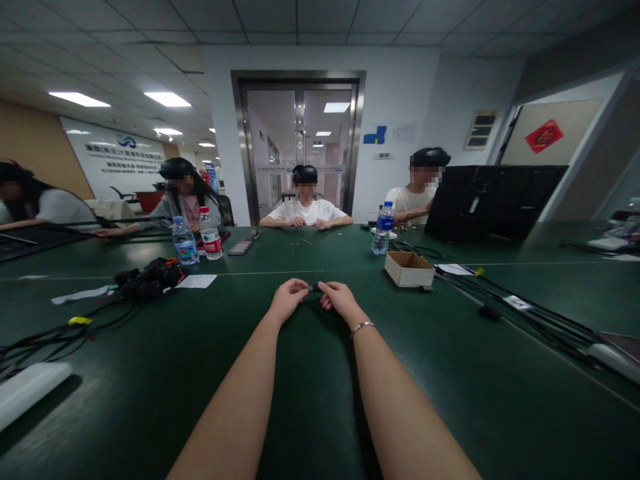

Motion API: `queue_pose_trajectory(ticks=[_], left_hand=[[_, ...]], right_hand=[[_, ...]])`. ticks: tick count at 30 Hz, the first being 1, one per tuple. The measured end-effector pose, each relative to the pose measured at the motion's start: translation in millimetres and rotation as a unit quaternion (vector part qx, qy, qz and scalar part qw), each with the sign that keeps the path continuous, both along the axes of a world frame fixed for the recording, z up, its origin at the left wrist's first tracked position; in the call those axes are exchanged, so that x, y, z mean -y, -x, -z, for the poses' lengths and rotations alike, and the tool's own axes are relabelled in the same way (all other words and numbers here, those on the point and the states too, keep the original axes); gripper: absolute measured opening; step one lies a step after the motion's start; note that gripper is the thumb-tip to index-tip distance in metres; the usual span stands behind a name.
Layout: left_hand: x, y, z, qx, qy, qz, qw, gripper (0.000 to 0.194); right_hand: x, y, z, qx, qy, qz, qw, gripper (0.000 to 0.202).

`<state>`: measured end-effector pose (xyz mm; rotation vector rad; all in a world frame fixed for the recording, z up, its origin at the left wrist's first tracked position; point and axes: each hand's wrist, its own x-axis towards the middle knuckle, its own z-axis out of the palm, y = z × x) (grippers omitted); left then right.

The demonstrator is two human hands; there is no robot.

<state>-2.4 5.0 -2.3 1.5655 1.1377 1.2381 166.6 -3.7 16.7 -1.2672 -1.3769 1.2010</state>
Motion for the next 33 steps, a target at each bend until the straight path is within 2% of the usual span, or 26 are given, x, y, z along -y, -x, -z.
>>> queue_pose_trajectory(ticks=[4,9,12,16,24,33], left_hand=[[1,1,-0.1,0.009,0.001,0.015,1.0,0.022],[-1,3,-3.4,0.079,0.039,-0.015,0.996,0.026],[-2,4,-3.0,0.092,0.042,-0.013,0.995,0.026],[-2,4,-2.9,0.094,0.042,-0.008,0.995,0.026],[5,5,-8.6,0.071,0.019,-0.007,0.997,0.022],[1,-2,-8.3,0.071,0.072,-0.013,0.995,0.025]], right_hand=[[0,-1,-3.3,-0.006,0.008,-0.017,1.0,0.022],[0,-2,-4.9,-0.02,0.012,-0.041,0.999,0.015],[-2,-3,-3.2,-0.029,0.014,-0.046,0.998,0.021],[-4,-5,-0.4,-0.037,0.014,-0.052,0.998,0.031],[-3,-6,-2.1,-0.041,0.018,-0.06,0.997,0.027],[-2,-5,-1.6,-0.044,0.003,-0.058,0.997,0.034]])
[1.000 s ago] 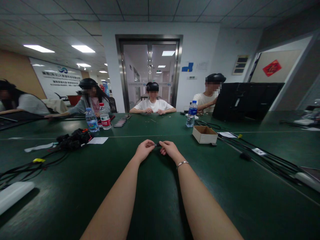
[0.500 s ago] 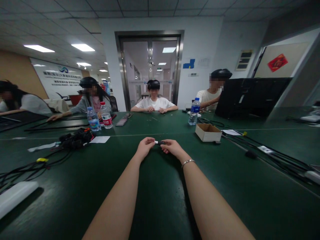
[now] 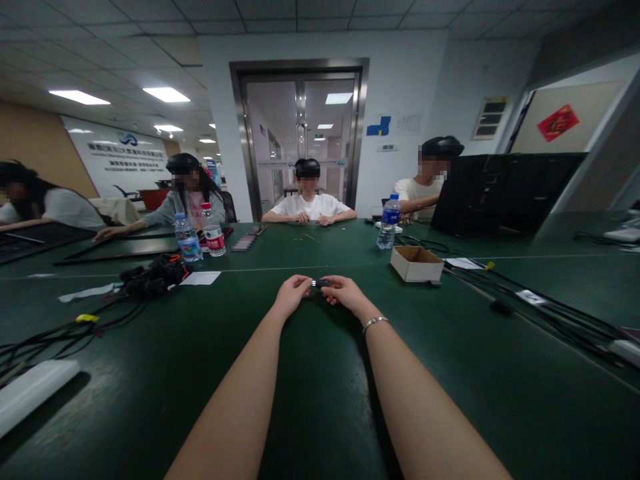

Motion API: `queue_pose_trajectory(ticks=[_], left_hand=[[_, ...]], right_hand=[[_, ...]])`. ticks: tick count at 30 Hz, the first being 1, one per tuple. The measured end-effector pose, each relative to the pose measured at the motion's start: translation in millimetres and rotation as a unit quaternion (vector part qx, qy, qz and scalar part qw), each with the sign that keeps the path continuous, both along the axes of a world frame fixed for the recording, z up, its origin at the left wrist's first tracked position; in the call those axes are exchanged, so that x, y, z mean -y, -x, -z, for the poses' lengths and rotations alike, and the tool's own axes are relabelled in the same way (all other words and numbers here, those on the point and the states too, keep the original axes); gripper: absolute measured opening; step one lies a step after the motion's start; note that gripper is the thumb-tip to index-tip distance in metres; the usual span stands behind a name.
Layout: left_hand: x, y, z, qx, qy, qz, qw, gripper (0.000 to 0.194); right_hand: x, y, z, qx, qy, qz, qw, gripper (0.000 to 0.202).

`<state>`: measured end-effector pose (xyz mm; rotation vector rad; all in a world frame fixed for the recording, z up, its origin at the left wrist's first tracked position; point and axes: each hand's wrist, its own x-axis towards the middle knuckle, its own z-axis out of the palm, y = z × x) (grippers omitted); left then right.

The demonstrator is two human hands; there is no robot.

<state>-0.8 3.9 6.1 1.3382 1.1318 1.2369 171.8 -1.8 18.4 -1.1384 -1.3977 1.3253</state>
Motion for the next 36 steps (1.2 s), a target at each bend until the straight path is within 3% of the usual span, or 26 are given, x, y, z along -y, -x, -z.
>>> queue_pose_trajectory(ticks=[17,24,29,36], left_hand=[[6,5,-1.0,-0.019,-0.075,0.024,0.997,0.022],[4,2,-3.3,-0.045,-0.018,-0.003,0.999,0.021],[3,-6,-4.1,-0.093,0.001,-0.044,0.995,0.034],[4,1,-1.3,0.018,-0.006,0.008,1.0,0.026]], right_hand=[[-2,0,1.2,0.011,-0.004,-0.001,1.0,0.035],[-1,0,0.5,0.015,-0.031,-0.01,0.999,0.037],[1,2,-2.8,0.028,-0.03,0.005,0.999,0.036],[2,2,-3.8,0.034,-0.029,0.009,0.999,0.034]])
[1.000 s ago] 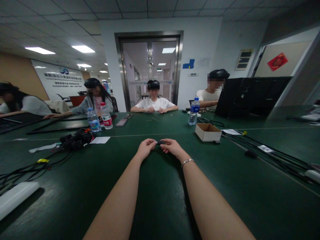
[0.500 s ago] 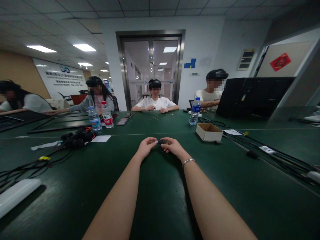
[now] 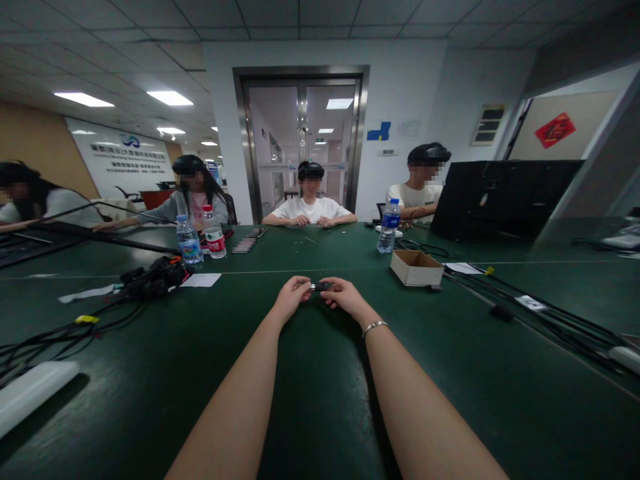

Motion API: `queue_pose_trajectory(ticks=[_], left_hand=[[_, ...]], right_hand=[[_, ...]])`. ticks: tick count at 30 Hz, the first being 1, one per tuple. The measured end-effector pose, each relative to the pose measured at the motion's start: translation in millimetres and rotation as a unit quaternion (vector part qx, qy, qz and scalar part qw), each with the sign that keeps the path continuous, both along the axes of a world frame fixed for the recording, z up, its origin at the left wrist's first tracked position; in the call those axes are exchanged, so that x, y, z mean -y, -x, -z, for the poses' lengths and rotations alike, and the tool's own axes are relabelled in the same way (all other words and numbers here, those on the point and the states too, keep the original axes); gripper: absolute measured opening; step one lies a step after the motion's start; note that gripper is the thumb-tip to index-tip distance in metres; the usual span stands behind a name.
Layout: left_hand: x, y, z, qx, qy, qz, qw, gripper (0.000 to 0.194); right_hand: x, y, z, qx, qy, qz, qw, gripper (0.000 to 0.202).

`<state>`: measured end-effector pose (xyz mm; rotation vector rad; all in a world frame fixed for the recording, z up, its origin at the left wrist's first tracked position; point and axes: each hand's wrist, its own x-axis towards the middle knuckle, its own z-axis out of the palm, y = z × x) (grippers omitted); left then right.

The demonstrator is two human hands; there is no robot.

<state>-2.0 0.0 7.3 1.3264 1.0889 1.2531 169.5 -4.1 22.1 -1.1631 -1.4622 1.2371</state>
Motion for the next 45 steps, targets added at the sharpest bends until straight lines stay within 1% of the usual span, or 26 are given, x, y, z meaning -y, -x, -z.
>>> queue_pose_trajectory(ticks=[4,8,11,14,16,17,19,23,25,30,34,38,41,45], left_hand=[[1.0,2.4,-0.9,-0.011,-0.021,0.012,1.0,0.026],[-0.5,0.2,-0.8,-0.037,-0.013,-0.007,0.999,0.032],[-1.3,-1.9,0.7,-0.114,-0.036,-0.03,0.992,0.043],[-0.5,-4.9,1.5,-0.196,-0.056,-0.047,0.978,0.051],[0.8,-6.7,1.3,-0.22,-0.055,-0.061,0.972,0.055],[1.6,-7.2,1.1,-0.215,-0.05,-0.065,0.973,0.056],[3.3,-7.2,0.5,-0.177,-0.038,-0.054,0.982,0.053],[5.9,-3.6,-0.9,-0.082,-0.035,-0.011,0.996,0.031],[6.0,-1.6,-0.9,-0.068,-0.044,-0.005,0.997,0.029],[3.3,-0.1,1.0,-0.081,-0.067,0.0,0.995,0.021],[4.1,-2.4,-0.6,-0.096,-0.045,-0.025,0.994,0.024],[6.0,-3.7,-2.9,-0.145,-0.051,-0.038,0.987,0.039],[4.7,-2.7,-1.7,-0.192,-0.051,-0.046,0.979,0.05],[1.8,-1.8,1.2,-0.208,-0.041,-0.058,0.975,0.056]], right_hand=[[-2.4,0.1,1.0,0.005,0.004,-0.004,1.0,0.034],[-4.8,-0.4,3.6,0.001,0.0,-0.01,1.0,0.035],[-4.7,-1.8,4.5,0.001,-0.017,-0.022,1.0,0.036],[-2.7,-3.5,3.2,0.005,-0.024,-0.025,0.999,0.037],[-1.4,-3.9,1.9,0.003,-0.023,-0.028,0.999,0.036],[-1.0,-3.8,1.4,0.002,-0.023,-0.029,0.999,0.036],[-1.0,-3.1,1.1,-0.001,-0.019,-0.027,0.999,0.035],[-2.1,-1.3,1.6,-0.007,-0.003,-0.006,1.0,0.034],[-1.8,-0.9,1.1,-0.005,0.002,-0.005,1.0,0.032],[0.2,-1.1,-0.8,0.006,-0.001,-0.008,1.0,0.032],[-1.3,-1.4,0.7,0.007,-0.007,-0.011,1.0,0.033],[-2.9,-1.9,2.4,0.004,-0.013,-0.019,1.0,0.035],[-2.5,-2.1,2.1,0.009,-0.02,-0.029,0.999,0.036],[-1.3,-2.2,0.5,0.011,-0.024,-0.036,0.999,0.034]])
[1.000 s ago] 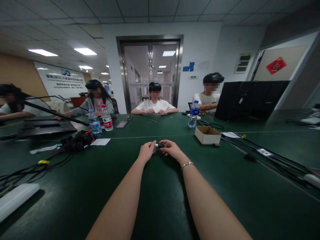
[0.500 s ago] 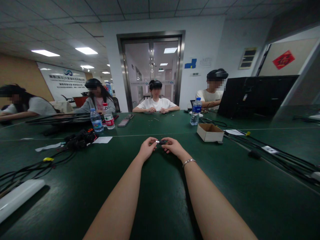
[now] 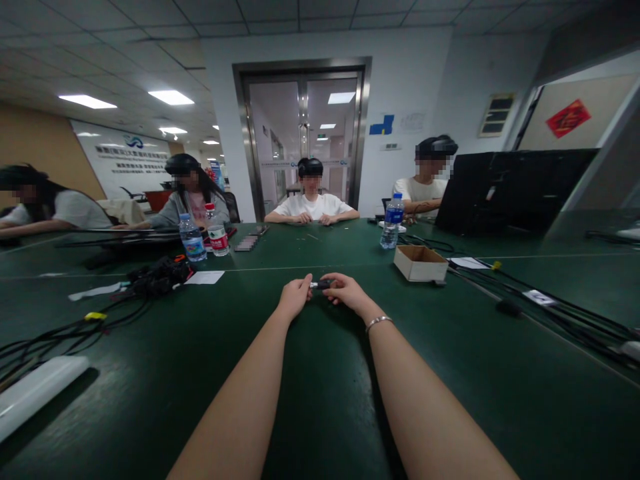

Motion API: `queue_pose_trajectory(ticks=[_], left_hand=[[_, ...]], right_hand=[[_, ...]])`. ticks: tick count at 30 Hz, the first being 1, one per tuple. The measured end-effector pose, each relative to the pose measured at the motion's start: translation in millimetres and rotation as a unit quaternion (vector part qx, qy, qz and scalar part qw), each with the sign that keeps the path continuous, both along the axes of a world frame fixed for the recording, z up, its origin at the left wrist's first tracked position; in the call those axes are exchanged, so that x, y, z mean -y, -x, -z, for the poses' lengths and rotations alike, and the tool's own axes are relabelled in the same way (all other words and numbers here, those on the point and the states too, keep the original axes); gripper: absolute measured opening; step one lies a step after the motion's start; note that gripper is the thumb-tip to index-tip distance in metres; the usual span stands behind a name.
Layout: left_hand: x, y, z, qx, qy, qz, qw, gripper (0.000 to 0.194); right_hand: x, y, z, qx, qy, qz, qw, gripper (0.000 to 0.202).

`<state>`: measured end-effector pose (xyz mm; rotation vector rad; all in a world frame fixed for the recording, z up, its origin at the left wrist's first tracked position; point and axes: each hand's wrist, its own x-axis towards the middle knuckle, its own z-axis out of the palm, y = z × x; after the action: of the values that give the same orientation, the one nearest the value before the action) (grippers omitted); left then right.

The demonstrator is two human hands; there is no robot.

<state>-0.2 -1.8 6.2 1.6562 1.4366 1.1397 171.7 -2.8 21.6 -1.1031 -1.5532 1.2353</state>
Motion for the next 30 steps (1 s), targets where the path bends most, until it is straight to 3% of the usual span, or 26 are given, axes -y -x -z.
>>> queue_pose_trajectory(ticks=[5,10,17,30], left_hand=[[-1.1,-1.2,1.5,0.035,0.018,0.004,0.999,0.054],[0.6,-1.6,2.8,0.108,-0.007,0.04,0.993,0.029],[4.8,-2.0,-1.3,0.145,-0.01,0.056,0.988,0.017],[4.9,-2.7,-0.6,0.155,-0.005,0.055,0.986,0.017]], right_hand=[[0.9,0.3,-0.8,-0.007,0.012,0.018,1.0,0.035],[1.4,0.3,-0.6,-0.026,0.025,0.039,0.999,0.034],[2.1,0.1,-1.4,-0.022,0.025,0.034,0.999,0.034],[3.3,2.6,-3.1,-0.009,0.025,0.036,0.999,0.033]])
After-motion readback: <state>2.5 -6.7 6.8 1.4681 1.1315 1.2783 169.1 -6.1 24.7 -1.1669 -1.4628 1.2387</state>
